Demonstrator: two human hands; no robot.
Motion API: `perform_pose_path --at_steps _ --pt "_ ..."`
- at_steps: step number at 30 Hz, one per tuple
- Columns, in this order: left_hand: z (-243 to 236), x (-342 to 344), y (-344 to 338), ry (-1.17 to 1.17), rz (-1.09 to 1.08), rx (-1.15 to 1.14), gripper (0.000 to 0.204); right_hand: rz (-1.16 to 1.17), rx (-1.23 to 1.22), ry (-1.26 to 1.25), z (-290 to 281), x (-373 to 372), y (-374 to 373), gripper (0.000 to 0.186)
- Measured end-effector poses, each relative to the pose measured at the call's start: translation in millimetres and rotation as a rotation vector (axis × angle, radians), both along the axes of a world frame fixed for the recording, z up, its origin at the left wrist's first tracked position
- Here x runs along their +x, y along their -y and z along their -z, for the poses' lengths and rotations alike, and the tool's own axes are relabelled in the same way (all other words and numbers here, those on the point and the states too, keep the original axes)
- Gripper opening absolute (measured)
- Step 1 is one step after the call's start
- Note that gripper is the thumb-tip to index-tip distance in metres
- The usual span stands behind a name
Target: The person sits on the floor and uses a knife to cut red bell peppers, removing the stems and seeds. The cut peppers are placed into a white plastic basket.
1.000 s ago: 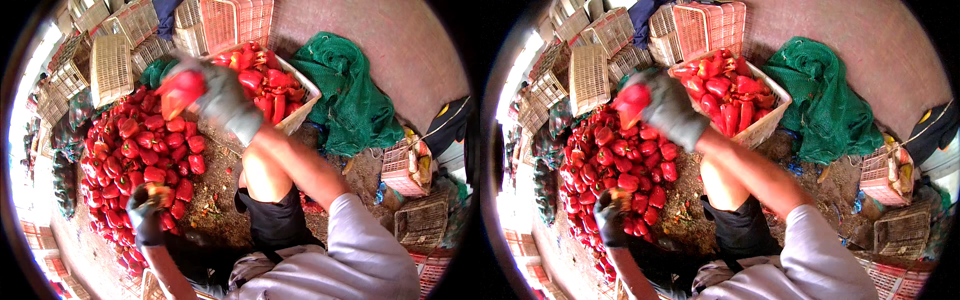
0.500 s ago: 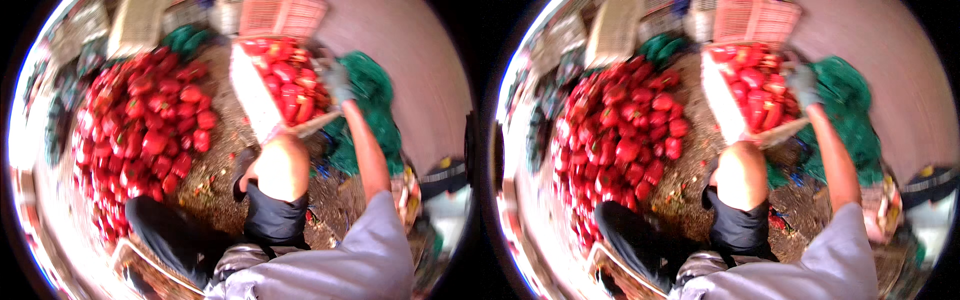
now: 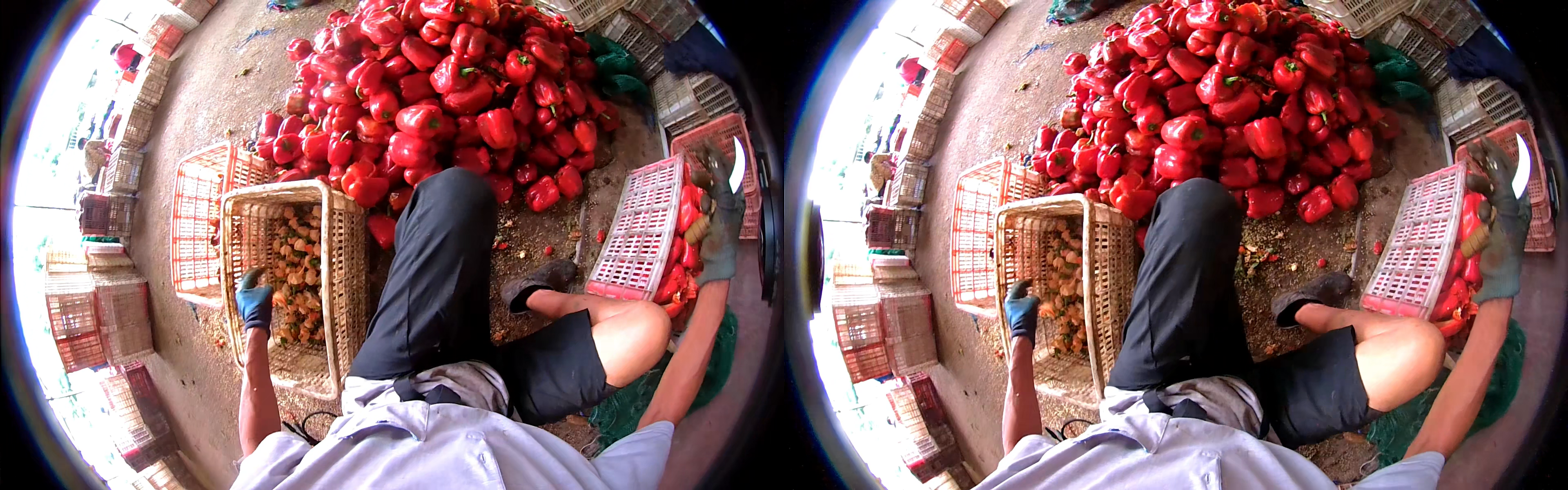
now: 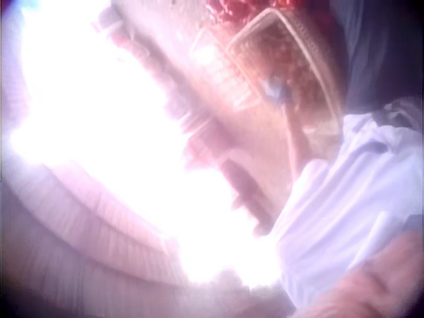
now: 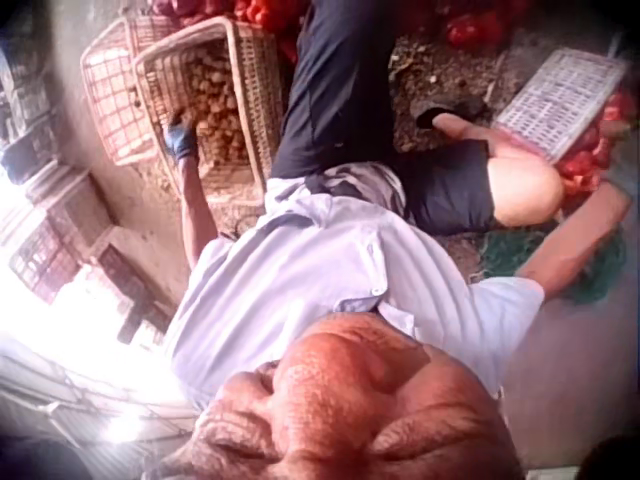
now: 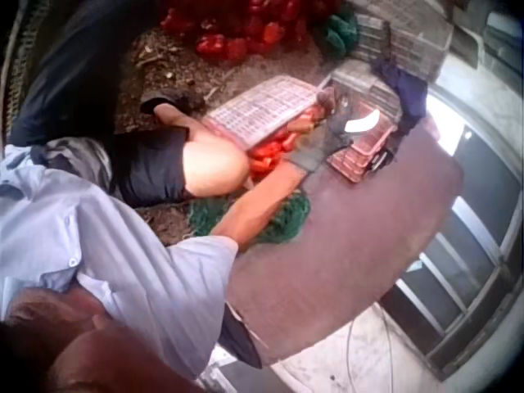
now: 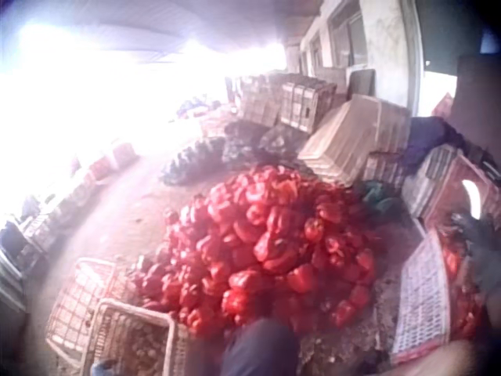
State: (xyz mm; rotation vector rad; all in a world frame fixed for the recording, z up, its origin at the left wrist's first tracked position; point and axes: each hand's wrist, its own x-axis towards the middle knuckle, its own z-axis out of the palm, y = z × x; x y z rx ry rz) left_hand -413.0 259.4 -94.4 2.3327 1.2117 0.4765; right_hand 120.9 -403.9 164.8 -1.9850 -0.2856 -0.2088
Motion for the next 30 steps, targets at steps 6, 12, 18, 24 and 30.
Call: perform_pose_path --at_steps 6,12,18,24,30 --pt "-65 243 65 0.415 0.328 -0.370 0.053 -0.237 0.440 -0.196 -6 -7 -63 0.063" --pt "-21 463 132 -0.037 0.432 -0.354 0.089 -0.098 0.480 -0.592 25 -40 -126 0.033" --pt "108 561 88 0.085 0.109 -1.162 0.078 -0.038 0.373 -0.662 35 -50 -143 0.038" --pt "70 555 139 -0.084 0.212 -0.959 0.115 -0.033 0.406 -0.618 22 -48 -141 0.040" --pt "70 528 202 0.035 0.457 -0.410 0.134 -0.063 0.383 -0.625 14 -52 -145 0.042"
